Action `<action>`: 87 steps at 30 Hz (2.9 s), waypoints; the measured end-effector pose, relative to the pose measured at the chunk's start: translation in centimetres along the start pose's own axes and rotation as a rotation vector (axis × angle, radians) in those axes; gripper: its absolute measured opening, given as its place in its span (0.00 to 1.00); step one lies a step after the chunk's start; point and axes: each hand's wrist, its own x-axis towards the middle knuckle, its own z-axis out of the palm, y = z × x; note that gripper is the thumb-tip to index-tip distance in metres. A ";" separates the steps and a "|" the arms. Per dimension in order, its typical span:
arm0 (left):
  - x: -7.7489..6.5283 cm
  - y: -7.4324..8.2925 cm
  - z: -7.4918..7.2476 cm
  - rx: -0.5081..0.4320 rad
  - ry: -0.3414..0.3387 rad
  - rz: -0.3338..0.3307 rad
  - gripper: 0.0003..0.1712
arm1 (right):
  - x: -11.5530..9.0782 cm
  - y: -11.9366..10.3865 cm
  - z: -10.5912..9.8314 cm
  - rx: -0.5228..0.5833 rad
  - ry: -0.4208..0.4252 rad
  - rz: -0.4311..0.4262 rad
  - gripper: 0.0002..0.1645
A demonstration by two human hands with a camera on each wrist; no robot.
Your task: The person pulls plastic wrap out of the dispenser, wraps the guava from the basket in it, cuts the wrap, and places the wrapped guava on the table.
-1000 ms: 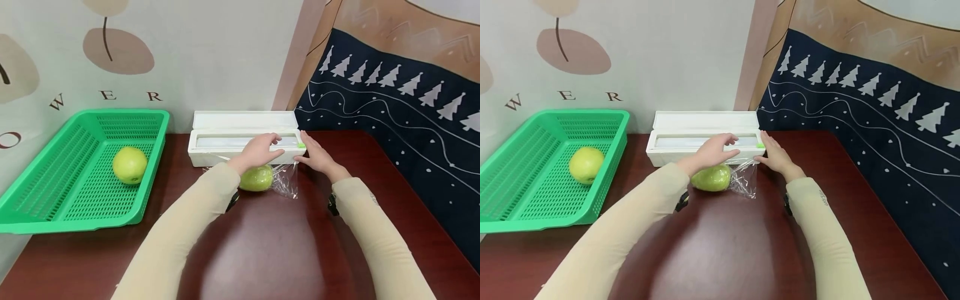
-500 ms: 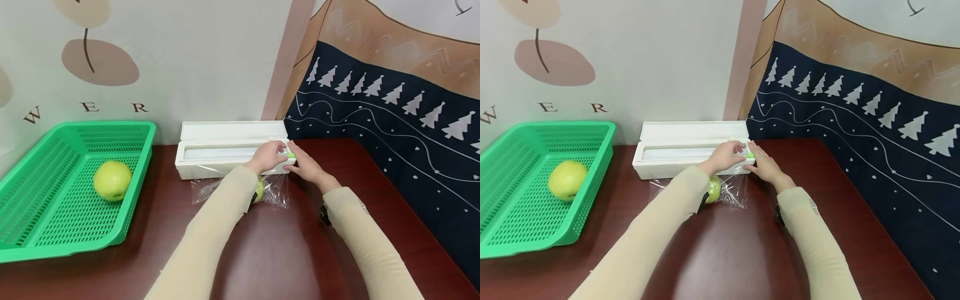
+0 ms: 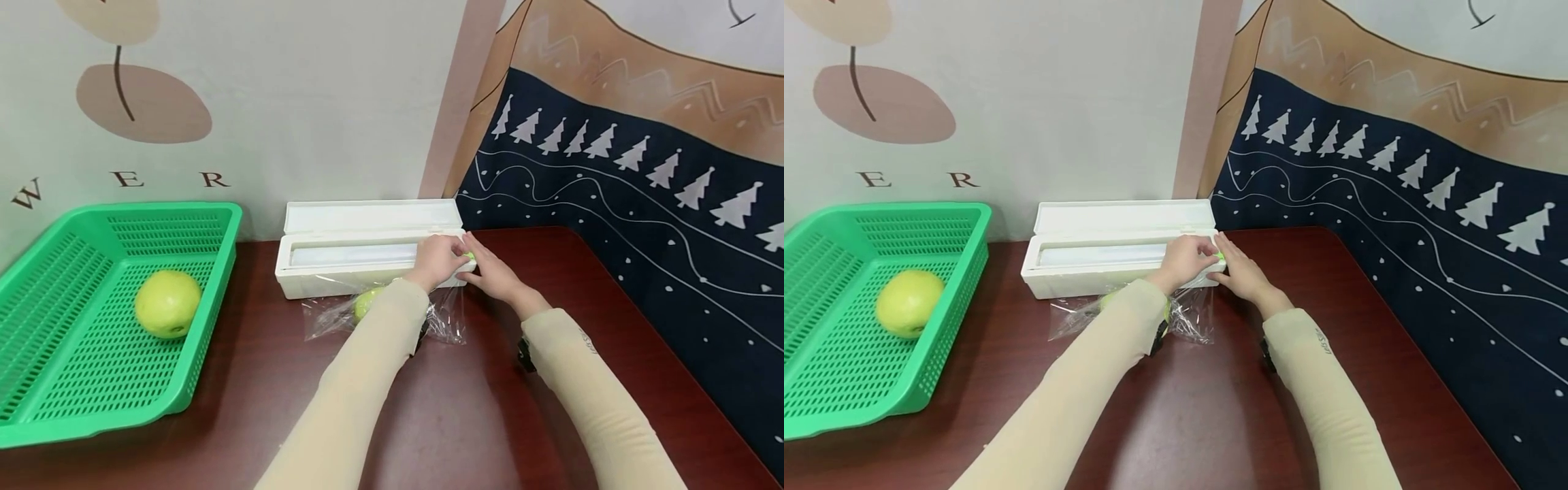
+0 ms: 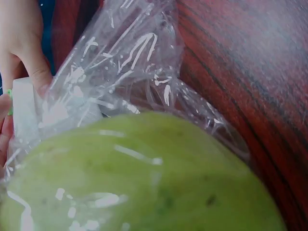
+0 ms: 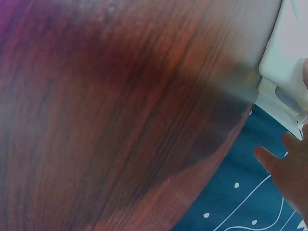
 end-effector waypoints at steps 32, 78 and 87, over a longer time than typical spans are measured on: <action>-0.5 -1.0 -0.9 -0.038 -0.012 0.083 0.09 | -0.1 -0.3 0.1 -0.069 0.001 0.047 0.50; -8.0 -10.9 -8.4 -0.086 -0.009 -0.027 0.07 | -0.5 -0.3 0.5 -0.017 -0.013 0.030 0.51; -10.4 -13.1 -10.9 -0.072 0.042 -0.073 0.06 | -0.5 -0.3 0.1 -0.021 -0.009 0.024 0.51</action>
